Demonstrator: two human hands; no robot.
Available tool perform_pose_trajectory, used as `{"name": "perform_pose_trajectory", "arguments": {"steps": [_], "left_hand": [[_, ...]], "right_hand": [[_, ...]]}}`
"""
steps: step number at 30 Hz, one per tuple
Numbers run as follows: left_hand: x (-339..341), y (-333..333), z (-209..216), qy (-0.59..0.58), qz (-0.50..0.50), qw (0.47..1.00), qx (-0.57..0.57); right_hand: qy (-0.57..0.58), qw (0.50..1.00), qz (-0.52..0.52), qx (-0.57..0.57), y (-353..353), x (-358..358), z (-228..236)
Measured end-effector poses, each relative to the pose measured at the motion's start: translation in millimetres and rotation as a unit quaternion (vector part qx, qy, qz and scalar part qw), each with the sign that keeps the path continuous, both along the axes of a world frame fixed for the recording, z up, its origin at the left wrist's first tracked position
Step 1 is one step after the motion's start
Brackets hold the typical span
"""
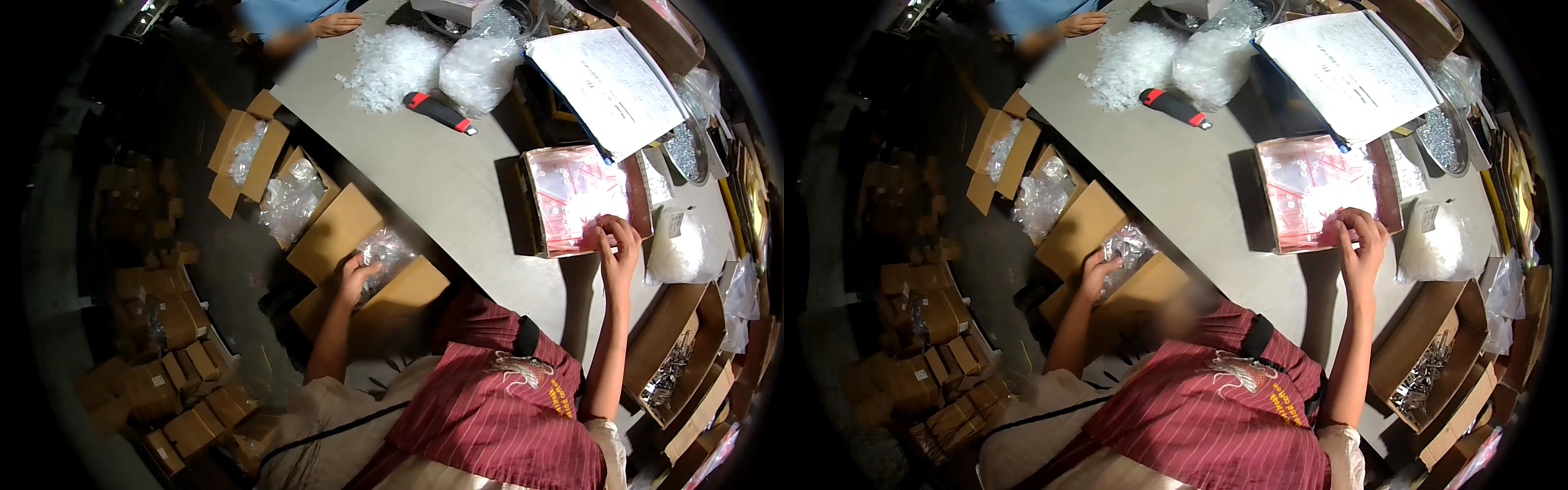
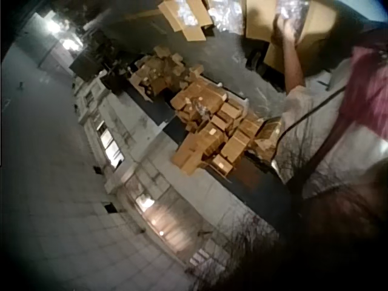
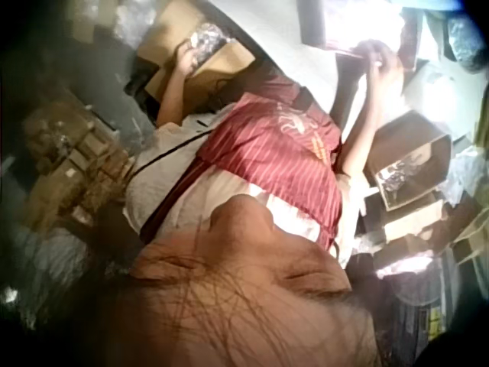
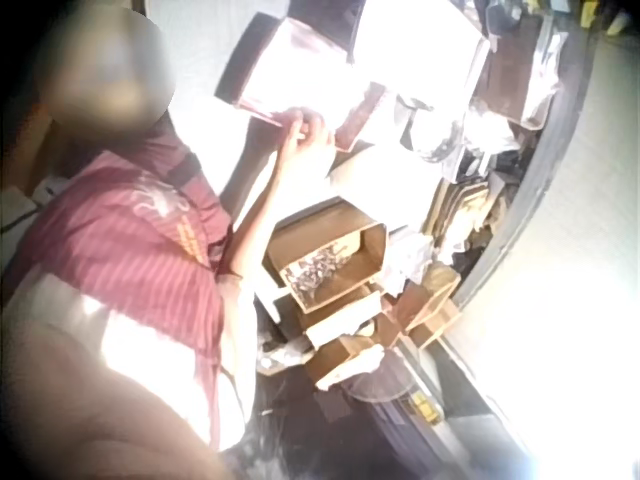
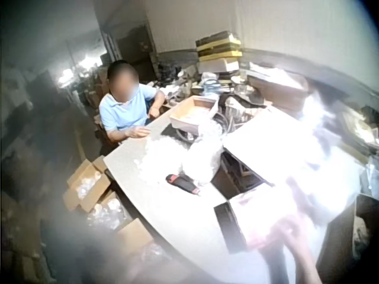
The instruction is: The person picks small metal fasteners from a cardboard box and places them into a clear plastic bag. They repeat this process, handling the fasteners one by one or in small groups, while a coworker sits across the table.
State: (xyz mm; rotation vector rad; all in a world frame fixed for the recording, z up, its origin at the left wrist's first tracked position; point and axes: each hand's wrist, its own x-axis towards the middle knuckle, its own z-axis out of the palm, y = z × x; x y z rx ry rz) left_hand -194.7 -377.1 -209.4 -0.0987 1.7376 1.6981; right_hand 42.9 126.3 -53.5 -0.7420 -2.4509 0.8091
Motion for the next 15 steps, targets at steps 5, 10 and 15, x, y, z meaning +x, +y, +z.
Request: {"name": "perform_pose_trajectory", "arguments": {"steps": [5,10,15], "left_hand": [[7.7,17.5,59.9,0.022,0.064,0.996,0.059],[31.3,41.8,101.5,0.113,0.038,0.988,0.102],[55.7,78.3,155.7,0.154,-0.026,0.984,0.088]], "right_hand": [[0.003,0.999,-0.037,-0.022,4.9,-1.3,-13.3],[0.024,0.998,-0.01,-0.05,6.2,6.3,-13.7],[0.062,0.997,-0.007,0.05,5.6,2.3,3.6]]}}
